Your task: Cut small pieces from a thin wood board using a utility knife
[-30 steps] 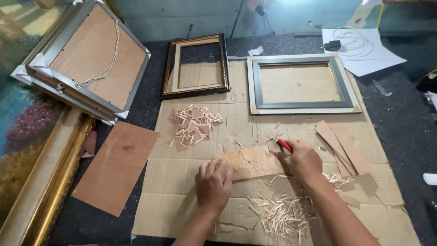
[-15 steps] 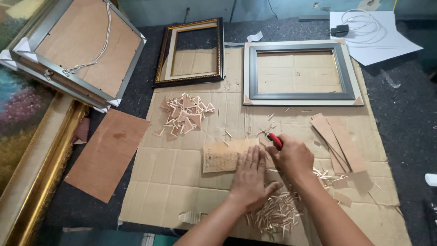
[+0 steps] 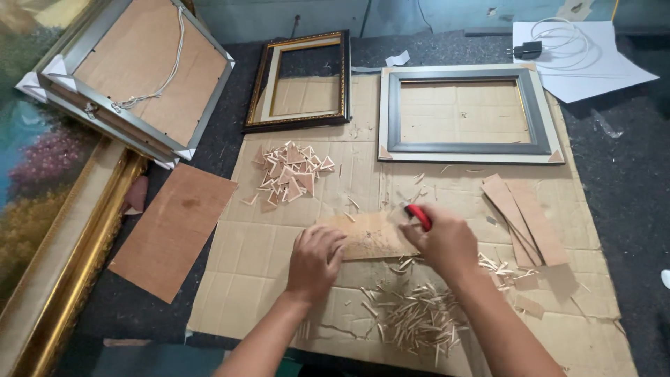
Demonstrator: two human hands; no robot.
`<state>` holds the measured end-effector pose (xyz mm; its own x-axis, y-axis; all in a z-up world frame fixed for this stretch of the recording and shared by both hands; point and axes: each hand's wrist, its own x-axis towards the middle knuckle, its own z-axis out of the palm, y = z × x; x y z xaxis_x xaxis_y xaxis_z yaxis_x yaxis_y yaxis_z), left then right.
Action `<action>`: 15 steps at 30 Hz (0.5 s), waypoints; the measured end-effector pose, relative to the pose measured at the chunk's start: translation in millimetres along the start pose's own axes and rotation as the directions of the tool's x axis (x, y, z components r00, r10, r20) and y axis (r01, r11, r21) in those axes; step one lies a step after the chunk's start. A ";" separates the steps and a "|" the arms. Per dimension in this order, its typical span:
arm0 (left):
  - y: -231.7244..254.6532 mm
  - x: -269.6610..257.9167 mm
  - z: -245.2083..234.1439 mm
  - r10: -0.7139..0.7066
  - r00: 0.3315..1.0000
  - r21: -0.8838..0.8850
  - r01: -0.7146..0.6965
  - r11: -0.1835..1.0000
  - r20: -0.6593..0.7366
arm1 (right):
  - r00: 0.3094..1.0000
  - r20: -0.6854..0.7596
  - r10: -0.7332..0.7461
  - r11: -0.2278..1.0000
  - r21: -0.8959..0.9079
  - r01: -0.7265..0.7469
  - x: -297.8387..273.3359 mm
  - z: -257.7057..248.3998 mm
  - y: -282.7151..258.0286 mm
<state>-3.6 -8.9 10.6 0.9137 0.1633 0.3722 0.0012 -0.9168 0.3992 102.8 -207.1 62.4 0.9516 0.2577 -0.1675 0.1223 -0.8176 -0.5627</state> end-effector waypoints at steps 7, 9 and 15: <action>1.1 14.1 5.4 -0.006 0.999 -0.004 0.007 1.000 0.045 | 0.985 0.168 -0.022 0.988 -0.144 0.047 -16.4 2.0 -49.3; -3.0 18.6 11.7 0.144 0.989 0.007 -0.145 0.989 0.041 | 0.977 0.194 0.090 0.995 0.013 -0.095 -20.3 4.6 -49.4; -17.2 34.9 38.4 0.375 0.926 0.096 -0.371 0.924 -0.033 | 0.947 0.183 0.265 0.961 0.032 -0.275 -32.9 9.3 -50.7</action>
<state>43.8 -1.4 -15.5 0.8332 -0.1808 0.5227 -0.2988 -0.9424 0.1503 62.7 -169.3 89.0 0.8815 0.1218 -0.4562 -0.1534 -0.8399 -0.5206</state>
